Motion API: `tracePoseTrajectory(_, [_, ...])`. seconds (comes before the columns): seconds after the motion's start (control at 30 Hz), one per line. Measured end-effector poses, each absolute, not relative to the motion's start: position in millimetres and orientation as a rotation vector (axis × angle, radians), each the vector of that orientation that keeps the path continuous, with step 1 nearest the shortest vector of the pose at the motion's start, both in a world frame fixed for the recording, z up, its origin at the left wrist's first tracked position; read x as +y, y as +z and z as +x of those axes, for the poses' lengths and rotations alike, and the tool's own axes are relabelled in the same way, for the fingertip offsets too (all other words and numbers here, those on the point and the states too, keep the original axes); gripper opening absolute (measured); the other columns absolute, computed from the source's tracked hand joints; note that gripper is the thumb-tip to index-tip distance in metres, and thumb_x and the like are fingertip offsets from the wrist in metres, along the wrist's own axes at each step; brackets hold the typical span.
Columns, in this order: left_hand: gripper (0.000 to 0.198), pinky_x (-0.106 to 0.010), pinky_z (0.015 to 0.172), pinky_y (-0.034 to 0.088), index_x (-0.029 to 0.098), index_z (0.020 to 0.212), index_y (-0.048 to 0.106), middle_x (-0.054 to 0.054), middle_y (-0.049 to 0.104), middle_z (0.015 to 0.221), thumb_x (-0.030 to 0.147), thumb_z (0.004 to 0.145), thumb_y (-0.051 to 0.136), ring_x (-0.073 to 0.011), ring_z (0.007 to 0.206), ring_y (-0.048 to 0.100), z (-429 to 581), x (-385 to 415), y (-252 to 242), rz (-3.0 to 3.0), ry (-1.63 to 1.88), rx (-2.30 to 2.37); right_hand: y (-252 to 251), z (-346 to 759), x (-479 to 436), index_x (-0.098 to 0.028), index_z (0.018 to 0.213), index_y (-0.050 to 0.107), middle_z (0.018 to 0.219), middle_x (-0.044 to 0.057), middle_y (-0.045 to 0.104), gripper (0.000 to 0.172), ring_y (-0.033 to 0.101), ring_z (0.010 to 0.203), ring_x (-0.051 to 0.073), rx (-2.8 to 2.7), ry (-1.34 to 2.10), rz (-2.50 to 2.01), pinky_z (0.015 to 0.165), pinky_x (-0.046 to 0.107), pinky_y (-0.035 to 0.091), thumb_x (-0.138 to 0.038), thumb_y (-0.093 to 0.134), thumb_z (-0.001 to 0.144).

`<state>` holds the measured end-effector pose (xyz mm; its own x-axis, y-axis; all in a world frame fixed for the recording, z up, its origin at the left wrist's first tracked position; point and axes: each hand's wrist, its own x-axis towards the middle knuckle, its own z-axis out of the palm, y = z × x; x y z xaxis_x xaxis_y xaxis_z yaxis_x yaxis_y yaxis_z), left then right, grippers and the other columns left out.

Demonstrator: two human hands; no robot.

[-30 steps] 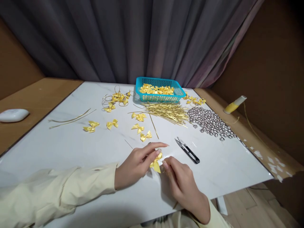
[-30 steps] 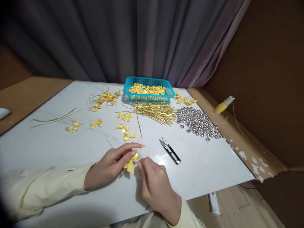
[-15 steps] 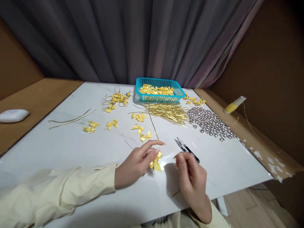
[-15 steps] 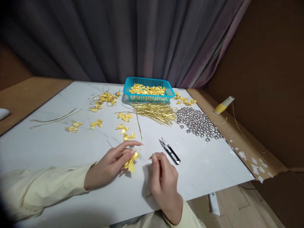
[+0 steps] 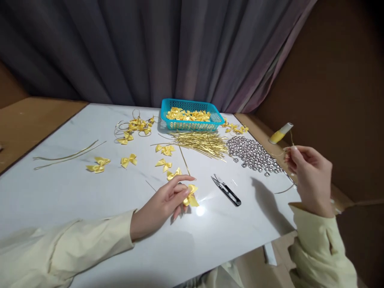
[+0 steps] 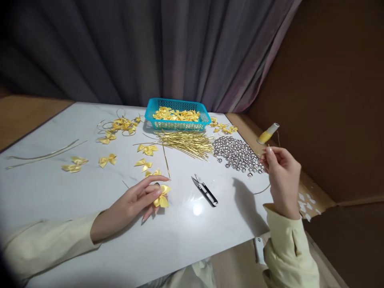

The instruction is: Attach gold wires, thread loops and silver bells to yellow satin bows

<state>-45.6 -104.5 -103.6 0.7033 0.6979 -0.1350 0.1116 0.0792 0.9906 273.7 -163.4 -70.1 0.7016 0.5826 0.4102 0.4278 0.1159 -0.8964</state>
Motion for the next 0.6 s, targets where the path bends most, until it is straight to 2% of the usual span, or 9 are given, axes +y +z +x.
tracePoseTrajectory(0.13, [0.030,-0.019,0.045,0.035,0.019,0.115,0.042,0.005,0.046,0.068,0.034,0.089,0.046,-0.0068,0.050,0.046,-44.6,-102.4,-100.8,1.426,0.480,0.714,-50.5,296.0,-149.2,-0.022,0.072,0.061,0.065,0.004,0.053,0.012,0.043,0.050,0.012,-0.962,0.322,-1.587,0.044,0.028,0.027,-0.033,0.061,0.075])
tracePoseTrajectory(0.27, [0.027,-0.018,0.043,0.036,0.018,0.109,0.046,0.003,0.046,0.070,0.034,0.087,0.048,-0.0088,0.055,0.051,-44.1,-102.9,-101.2,1.417,0.462,0.722,-15.1,265.0,-107.8,-0.019,0.072,0.062,0.065,0.004,0.055,0.014,0.046,0.052,0.011,-1.133,0.370,-1.552,0.045,0.025,0.029,-0.032,0.059,0.075])
tracePoseTrajectory(0.4, [0.028,-0.017,0.039,0.037,0.017,0.106,0.047,0.002,0.046,0.071,0.035,0.085,0.050,-0.0131,0.064,0.057,-45.8,-104.7,-107.3,1.405,0.496,0.713,17.3,182.1,-28.9,-0.014,0.070,0.063,0.057,0.002,0.057,0.016,0.043,0.048,0.008,-1.549,0.470,-1.426,0.044,0.022,0.030,-0.026,0.057,0.077])
tracePoseTrajectory(0.53, [0.027,-0.016,0.036,0.036,0.015,0.103,0.049,0.002,0.049,0.072,0.036,0.085,0.049,-0.0093,0.054,0.054,-50.1,-104.4,-114.1,1.384,0.528,0.720,22.3,74.4,49.1,-0.008,0.071,0.064,0.052,0.001,0.057,0.021,0.050,0.053,0.008,-1.953,0.254,-1.275,0.051,0.020,0.038,-0.018,0.049,0.082])
tracePoseTrajectory(0.6, [0.027,-0.015,0.035,0.036,0.015,0.102,0.049,0.002,0.049,0.071,0.034,0.084,0.050,-0.0075,0.049,0.052,-52.1,-103.2,-116.1,1.350,0.519,0.716,17.5,26.7,75.5,-0.004,0.074,0.064,0.062,0.001,0.060,0.032,0.055,0.061,0.007,-1.993,0.238,-1.225,0.059,0.018,0.043,-0.024,0.043,0.087])
